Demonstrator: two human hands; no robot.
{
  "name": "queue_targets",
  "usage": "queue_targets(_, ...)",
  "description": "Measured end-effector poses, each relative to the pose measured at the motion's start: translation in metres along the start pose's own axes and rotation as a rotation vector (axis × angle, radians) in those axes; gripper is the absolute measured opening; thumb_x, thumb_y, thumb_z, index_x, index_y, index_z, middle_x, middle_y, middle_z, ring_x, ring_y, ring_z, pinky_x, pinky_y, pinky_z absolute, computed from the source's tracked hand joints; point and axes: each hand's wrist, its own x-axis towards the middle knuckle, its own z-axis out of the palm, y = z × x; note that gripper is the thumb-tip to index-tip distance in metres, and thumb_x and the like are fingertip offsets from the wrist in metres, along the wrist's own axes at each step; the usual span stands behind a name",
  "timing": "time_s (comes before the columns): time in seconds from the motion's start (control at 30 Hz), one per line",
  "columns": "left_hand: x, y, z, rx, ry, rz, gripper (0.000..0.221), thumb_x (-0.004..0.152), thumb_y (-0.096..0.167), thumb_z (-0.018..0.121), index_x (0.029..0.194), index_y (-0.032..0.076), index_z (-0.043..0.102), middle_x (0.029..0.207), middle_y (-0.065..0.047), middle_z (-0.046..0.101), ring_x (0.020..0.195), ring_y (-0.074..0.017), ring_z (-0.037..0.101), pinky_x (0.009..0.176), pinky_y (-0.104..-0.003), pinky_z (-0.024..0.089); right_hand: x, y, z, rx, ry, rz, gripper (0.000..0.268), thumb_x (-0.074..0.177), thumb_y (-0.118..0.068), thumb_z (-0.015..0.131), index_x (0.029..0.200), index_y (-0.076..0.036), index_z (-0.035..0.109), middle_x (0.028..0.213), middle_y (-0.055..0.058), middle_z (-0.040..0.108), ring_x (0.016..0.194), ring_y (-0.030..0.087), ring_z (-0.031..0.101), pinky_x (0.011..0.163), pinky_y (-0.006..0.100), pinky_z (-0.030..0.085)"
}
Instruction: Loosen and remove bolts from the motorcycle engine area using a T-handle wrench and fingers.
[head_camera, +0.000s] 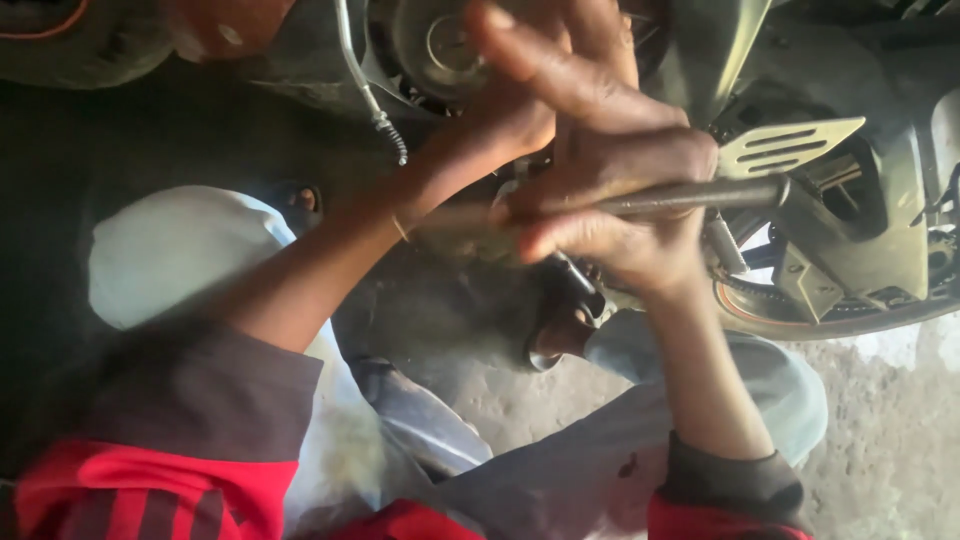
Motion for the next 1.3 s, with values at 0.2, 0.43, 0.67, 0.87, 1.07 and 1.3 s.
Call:
queue_targets(0.2, 0.007, 0.0, -0.005, -0.296, -0.074, -0.128, 0.012, 0.108, 0.015, 0.058, 0.101, 0.005, 0.061, 0.089, -0.003, 0.059, 0.081, -0.0143, 0.057, 0.074, -0.031, 0.051, 0.025, 0.049, 0.02, -0.163, 0.352, -0.55, 0.042, 0.095, -0.038, 0.071, 0.1, 0.003, 0.072, 0.138, 0.026, 0.059, 0.124, 0.04, 0.062, 0.102, 0.048, 0.053)
queue_targets(0.43, 0.006, -0.057, -0.008, -0.614, -0.114, -0.247, 0.013, 0.109, 0.009, 0.056, 0.098, 0.004, 0.059, 0.084, -0.003, 0.054, 0.074, -0.0113, 0.053, 0.069, -0.029, 0.048, 0.025, -0.012, 0.011, -1.182, 0.303, -0.623, 0.039, 0.095, -0.032, 0.067, 0.095, 0.004, 0.083, 0.105, 0.014, 0.083, 0.107, 0.043, 0.068, 0.1, 0.067, 0.036)
queue_targets(0.67, 0.001, -0.023, -0.014, -0.193, -0.197, 0.002, 0.011, 0.099, -0.005, 0.061, 0.106, -0.001, 0.054, 0.096, -0.003, 0.054, 0.096, -0.0148, 0.059, 0.108, -0.045, 0.049, 0.015, -0.057, 0.016, -1.402, 0.039, 0.039, 0.042, 0.108, -0.042, 0.068, 0.095, -0.002, 0.076, 0.1, 0.015, 0.078, 0.098, 0.032, 0.073, 0.105, 0.052, 0.054)
queue_targets(0.87, 0.007, 0.023, -0.025, 0.615, -0.259, 0.291, 0.021, 0.102, 0.014, 0.067, 0.087, 0.006, 0.056, 0.087, -0.004, 0.057, 0.087, -0.0249, 0.06, 0.073, -0.042, 0.047, 0.008, -0.056, 0.013, -0.765, 0.031, -0.007, 0.031, 0.103, -0.034, 0.071, 0.091, -0.005, 0.077, 0.104, 0.015, 0.08, 0.118, 0.032, 0.071, 0.109, 0.054, 0.047)
queue_targets(1.07, 0.0, 0.019, -0.031, 0.549, -0.261, 0.415, 0.014, 0.103, 0.013, 0.067, 0.096, 0.008, 0.055, 0.095, -0.002, 0.056, 0.09, -0.0221, 0.059, 0.077, -0.037, 0.047, -0.011, 0.011, -0.001, 0.57, 0.087, 0.047, 0.037, 0.102, -0.039, 0.069, 0.096, -0.004, 0.078, 0.094, 0.014, 0.078, 0.123, 0.033, 0.071, 0.12, 0.056, 0.039)
queue_targets(1.3, -0.007, 0.003, -0.042, 0.285, -0.225, 0.339, 0.017, 0.113, 0.007, 0.069, 0.123, 0.009, 0.055, 0.118, -0.002, 0.053, 0.101, -0.0173, 0.055, 0.091, -0.03, 0.05, 0.011, 0.003, -0.012, 0.353, -0.189, -0.234, 0.05, 0.097, -0.048, 0.064, 0.092, 0.001, 0.073, 0.099, 0.019, 0.074, 0.118, 0.041, 0.071, 0.101, 0.05, 0.059)
